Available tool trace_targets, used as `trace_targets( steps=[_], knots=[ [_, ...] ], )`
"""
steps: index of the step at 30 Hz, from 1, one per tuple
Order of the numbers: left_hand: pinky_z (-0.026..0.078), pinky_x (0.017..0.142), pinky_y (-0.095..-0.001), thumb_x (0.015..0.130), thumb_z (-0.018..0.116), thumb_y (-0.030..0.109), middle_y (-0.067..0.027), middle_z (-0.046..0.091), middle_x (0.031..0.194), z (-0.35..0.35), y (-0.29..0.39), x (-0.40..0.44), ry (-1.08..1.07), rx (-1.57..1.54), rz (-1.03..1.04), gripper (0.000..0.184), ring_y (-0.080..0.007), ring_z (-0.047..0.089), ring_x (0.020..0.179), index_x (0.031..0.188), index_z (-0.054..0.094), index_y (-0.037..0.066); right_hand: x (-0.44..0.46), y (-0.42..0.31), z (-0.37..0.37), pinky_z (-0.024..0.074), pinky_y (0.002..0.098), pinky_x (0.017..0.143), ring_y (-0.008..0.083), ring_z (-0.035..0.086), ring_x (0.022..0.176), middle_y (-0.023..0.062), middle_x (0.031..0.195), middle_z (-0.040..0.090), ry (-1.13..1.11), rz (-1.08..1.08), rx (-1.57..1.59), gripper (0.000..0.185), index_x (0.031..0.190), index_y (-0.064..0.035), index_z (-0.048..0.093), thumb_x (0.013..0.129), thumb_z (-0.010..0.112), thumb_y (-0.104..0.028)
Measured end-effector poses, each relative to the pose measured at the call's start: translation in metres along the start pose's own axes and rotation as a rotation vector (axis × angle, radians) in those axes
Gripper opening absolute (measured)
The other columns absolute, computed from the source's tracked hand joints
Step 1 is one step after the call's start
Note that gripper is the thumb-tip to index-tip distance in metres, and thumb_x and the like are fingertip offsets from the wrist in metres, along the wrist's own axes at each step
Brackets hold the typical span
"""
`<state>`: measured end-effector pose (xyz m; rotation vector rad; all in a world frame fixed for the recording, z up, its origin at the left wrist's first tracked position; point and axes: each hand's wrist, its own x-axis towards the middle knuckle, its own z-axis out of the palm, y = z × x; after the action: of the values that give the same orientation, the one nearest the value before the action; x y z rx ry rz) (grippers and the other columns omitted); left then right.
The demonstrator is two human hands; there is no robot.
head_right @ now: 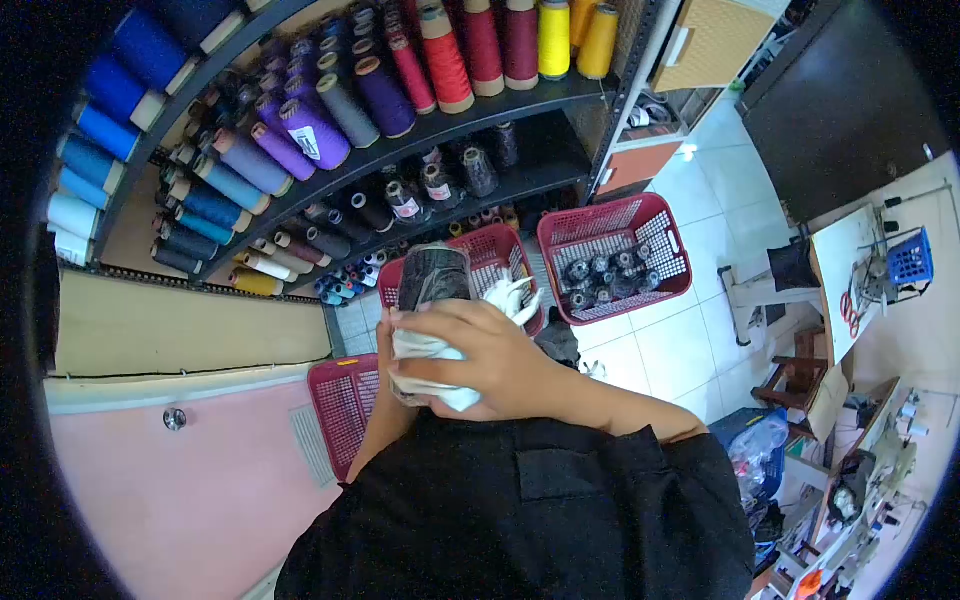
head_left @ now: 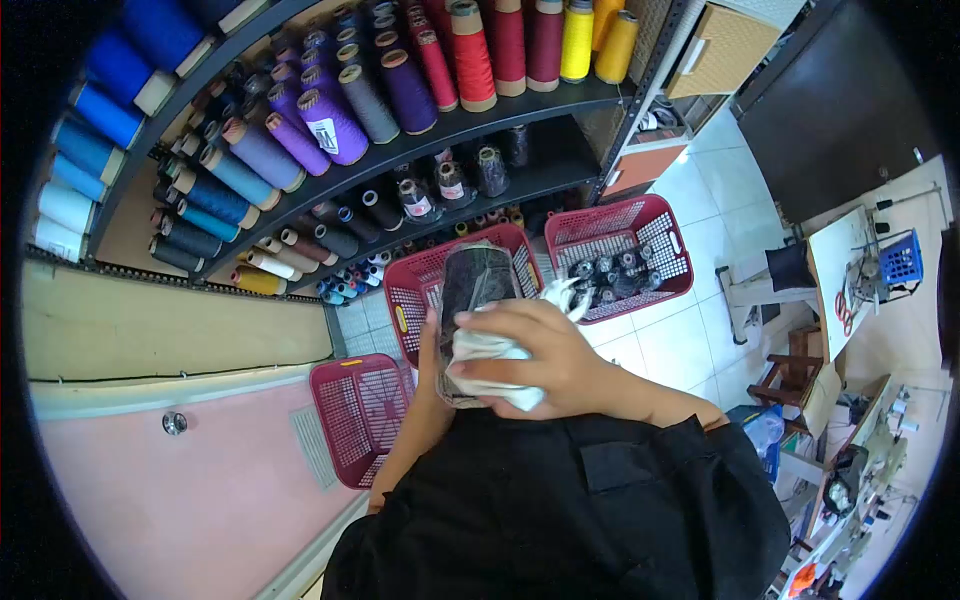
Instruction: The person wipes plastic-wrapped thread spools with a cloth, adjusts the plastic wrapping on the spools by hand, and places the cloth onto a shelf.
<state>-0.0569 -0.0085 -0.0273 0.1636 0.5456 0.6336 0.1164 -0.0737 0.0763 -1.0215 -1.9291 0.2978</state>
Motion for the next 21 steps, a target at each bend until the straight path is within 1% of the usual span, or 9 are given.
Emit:
trace_targets(
  steps=[3, 5, 7, 8, 11, 13, 15, 18, 21],
  knots=[
    [0.046, 0.094, -0.0421, 0.086, 0.049, 0.053, -0.0176, 0.054, 0.125, 0.007, -0.001, -0.012, 0.003, 0.144, -0.053, 0.068, -0.0293, 0.056, 0.111, 0.132, 0.043, 0.003, -0.001, 0.017, 0.002, 0.0421, 0.0431, 0.088, 0.0333, 0.052, 0.105, 0.0115, 0.127, 0.052, 0.01, -0.014, -0.059, 0.037, 0.103, -0.0172, 0.065, 0.067, 0.074, -0.023],
    [0.046, 0.094, -0.0417, 0.084, 0.053, 0.051, -0.0173, 0.054, 0.124, 0.012, -0.001, -0.019, 0.002, 0.278, -0.094, 0.069, -0.029, 0.056, 0.11, 0.132, 0.043, 0.003, 0.001, 0.032, -0.006, 0.041, 0.042, 0.089, 0.0327, 0.051, 0.105, 0.0115, 0.124, 0.054, 0.104, 0.088, -0.131, 0.036, 0.104, -0.0173, 0.067, 0.069, 0.072, -0.021],
    [0.047, 0.094, -0.0412, 0.082, 0.056, 0.05, -0.0171, 0.055, 0.124, 0.014, 0.0, -0.024, 0.001, 0.414, -0.127, 0.07, -0.0286, 0.056, 0.11, 0.132, 0.043, 0.003, 0.006, 0.046, -0.013, 0.041, 0.041, 0.089, 0.0332, 0.051, 0.104, 0.0119, 0.122, 0.054, 0.235, 0.259, -0.256, 0.033, 0.104, -0.0146, 0.068, 0.072, 0.071, -0.018],
    [0.047, 0.094, -0.0399, 0.079, 0.06, 0.044, -0.0167, 0.055, 0.123, -0.001, -0.003, -0.016, -0.025, 0.299, -0.191, 0.07, -0.0279, 0.057, 0.109, 0.133, 0.042, 0.002, 0.005, 0.053, -0.012, 0.0407, 0.0417, 0.089, 0.034, 0.051, 0.104, 0.0135, 0.122, 0.054, 0.334, 0.323, -0.22, 0.027, 0.101, -0.0112, 0.069, 0.074, 0.07, -0.015],
    [0.046, 0.094, -0.0395, 0.081, 0.058, 0.042, -0.0165, 0.055, 0.124, 0.02, -0.005, -0.017, -0.021, 0.353, -0.121, 0.068, -0.0282, 0.057, 0.109, 0.134, 0.042, 0.002, -0.003, 0.039, -0.015, 0.0439, 0.0405, 0.088, 0.0324, 0.052, 0.106, 0.0179, 0.112, 0.055, 0.535, 0.274, -0.175, 0.028, 0.101, -0.0087, 0.069, 0.073, 0.069, -0.012],
    [0.047, 0.094, -0.0398, 0.085, 0.054, 0.04, -0.0171, 0.055, 0.123, 0.025, -0.007, -0.017, 0.035, 0.255, -0.05, 0.063, -0.0293, 0.058, 0.108, 0.132, 0.042, 0.002, -0.017, 0.025, -0.013, 0.0456, 0.0412, 0.085, 0.0309, 0.056, 0.102, 0.0158, 0.111, 0.056, 0.417, 0.116, -0.043, 0.034, 0.101, -0.0127, 0.069, 0.067, 0.073, -0.019],
    [0.048, 0.092, -0.0402, 0.085, 0.053, 0.041, -0.0175, 0.056, 0.122, 0.003, 0.003, -0.003, -0.046, 0.114, -0.162, 0.061, -0.0293, 0.058, 0.107, 0.131, 0.043, 0.002, -0.026, 0.023, -0.001, 0.0457, 0.042, 0.082, 0.0311, 0.057, 0.099, 0.0137, 0.112, 0.057, 0.155, -0.072, 0.009, 0.038, 0.103, -0.0146, 0.068, 0.066, 0.074, -0.022],
    [0.049, 0.09, -0.0405, 0.084, 0.054, 0.042, -0.0174, 0.056, 0.12, -0.002, 0.001, -0.002, 0.004, 0.249, -0.119, 0.063, -0.029, 0.059, 0.105, 0.13, 0.043, 0.001, -0.025, 0.036, 0.004, 0.0447, 0.0432, 0.08, 0.0308, 0.056, 0.099, 0.0123, 0.113, 0.058, 0.171, -0.005, -0.059, 0.038, 0.104, -0.015, 0.067, 0.067, 0.073, -0.022],
    [0.049, 0.09, -0.0395, 0.082, 0.055, 0.039, -0.0175, 0.057, 0.119, 0.01, -0.005, -0.008, 0.029, 0.322, -0.154, 0.065, -0.0285, 0.06, 0.104, 0.132, 0.042, 0.0, -0.012, 0.053, -0.013, 0.0416, 0.0413, 0.081, 0.0294, 0.054, 0.097, 0.0136, 0.109, 0.059, 0.385, 0.245, -0.279, 0.031, 0.1, -0.0096, 0.067, 0.07, 0.071, -0.017]
  ],
)
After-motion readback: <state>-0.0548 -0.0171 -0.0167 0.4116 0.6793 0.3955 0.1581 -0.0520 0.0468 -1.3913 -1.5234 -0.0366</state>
